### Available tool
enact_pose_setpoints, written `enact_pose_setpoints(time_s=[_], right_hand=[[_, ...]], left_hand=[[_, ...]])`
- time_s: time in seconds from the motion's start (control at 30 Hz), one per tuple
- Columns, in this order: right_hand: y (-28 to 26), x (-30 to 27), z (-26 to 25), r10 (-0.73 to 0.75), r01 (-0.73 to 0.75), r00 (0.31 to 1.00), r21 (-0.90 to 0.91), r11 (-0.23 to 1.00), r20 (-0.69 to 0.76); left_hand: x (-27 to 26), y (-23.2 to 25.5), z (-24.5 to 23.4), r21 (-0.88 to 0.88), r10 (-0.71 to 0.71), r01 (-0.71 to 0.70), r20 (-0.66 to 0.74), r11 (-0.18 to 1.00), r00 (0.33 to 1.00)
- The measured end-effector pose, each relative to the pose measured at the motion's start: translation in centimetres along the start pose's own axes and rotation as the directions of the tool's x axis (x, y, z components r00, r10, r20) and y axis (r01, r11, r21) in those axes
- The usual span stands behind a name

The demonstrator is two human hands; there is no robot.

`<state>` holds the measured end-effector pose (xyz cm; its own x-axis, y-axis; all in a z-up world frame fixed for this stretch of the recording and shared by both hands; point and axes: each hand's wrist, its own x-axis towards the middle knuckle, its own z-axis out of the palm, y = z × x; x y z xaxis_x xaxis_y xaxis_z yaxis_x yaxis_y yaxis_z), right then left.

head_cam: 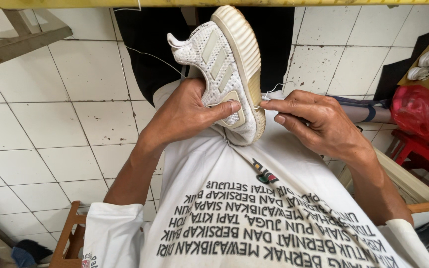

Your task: The person holds a white sneaker on their lap and repeatedly inserts a needle with white thread through the shoe's upper and sole, pulling the thread tight to stitch the shoe. The person adjusts the shoe's position and continues sewing along the side of the sneaker.

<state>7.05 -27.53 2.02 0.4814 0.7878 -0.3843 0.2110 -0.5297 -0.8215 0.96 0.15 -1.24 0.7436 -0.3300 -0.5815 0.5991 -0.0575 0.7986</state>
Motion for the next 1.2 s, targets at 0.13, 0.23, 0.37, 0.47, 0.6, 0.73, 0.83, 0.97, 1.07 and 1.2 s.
enact_pose_setpoints(time_s=[0.13,0.23,0.37,0.47,0.6,0.73,0.83,0.97,1.07,1.2], right_hand=[[-0.3,-0.1,-0.1,-0.023,0.023,1.0,-0.062,0.998,-0.002],[-0.7,-0.2,-0.3,-0.054,0.052,0.998,-0.132,0.99,-0.011],[-1.0,-0.6,-0.5,-0.11,0.102,0.994,-0.283,0.954,-0.015],[-1.7,-0.4,-0.6,-0.149,0.129,0.988,-0.347,0.929,-0.031],[-2.6,-0.2,-0.2,-0.112,0.093,0.993,-0.412,0.906,-0.024],[-3.6,0.1,0.1,-0.142,0.085,0.986,-0.483,0.871,-0.082],[-3.8,0.2,0.3,-0.123,0.062,0.988,-0.5,0.864,-0.089],[-4.8,0.4,0.8,-0.066,-0.004,0.991,-0.523,0.853,-0.116],[-4.3,0.2,1.5,-0.1,0.008,0.989,-0.625,0.781,-0.112],[-4.6,0.7,1.7,-0.081,0.002,0.993,-0.657,0.754,-0.091]], left_hand=[[0.0,-0.2,0.1,0.003,0.028,-0.028,-0.007,1.0,1.0],[-0.1,-0.1,0.0,0.022,0.05,-0.05,0.002,0.999,0.999],[-0.1,0.2,-0.3,0.041,0.032,-0.034,0.056,0.999,0.998],[0.0,0.2,-0.5,0.059,0.014,-0.018,0.077,0.998,0.997],[0.0,0.0,-0.3,0.058,0.012,-0.016,0.054,0.998,0.998],[0.0,0.2,-0.4,0.039,-0.004,0.002,0.051,0.999,0.999],[0.0,0.3,-0.3,0.041,-0.02,0.018,0.05,0.999,0.999],[0.0,0.2,-0.2,0.018,0.019,-0.02,0.062,1.0,0.998],[0.0,0.4,-0.2,0.029,-0.043,0.042,0.046,0.999,0.998],[0.1,0.4,-0.2,0.009,0.001,-0.001,0.046,1.0,0.999]])
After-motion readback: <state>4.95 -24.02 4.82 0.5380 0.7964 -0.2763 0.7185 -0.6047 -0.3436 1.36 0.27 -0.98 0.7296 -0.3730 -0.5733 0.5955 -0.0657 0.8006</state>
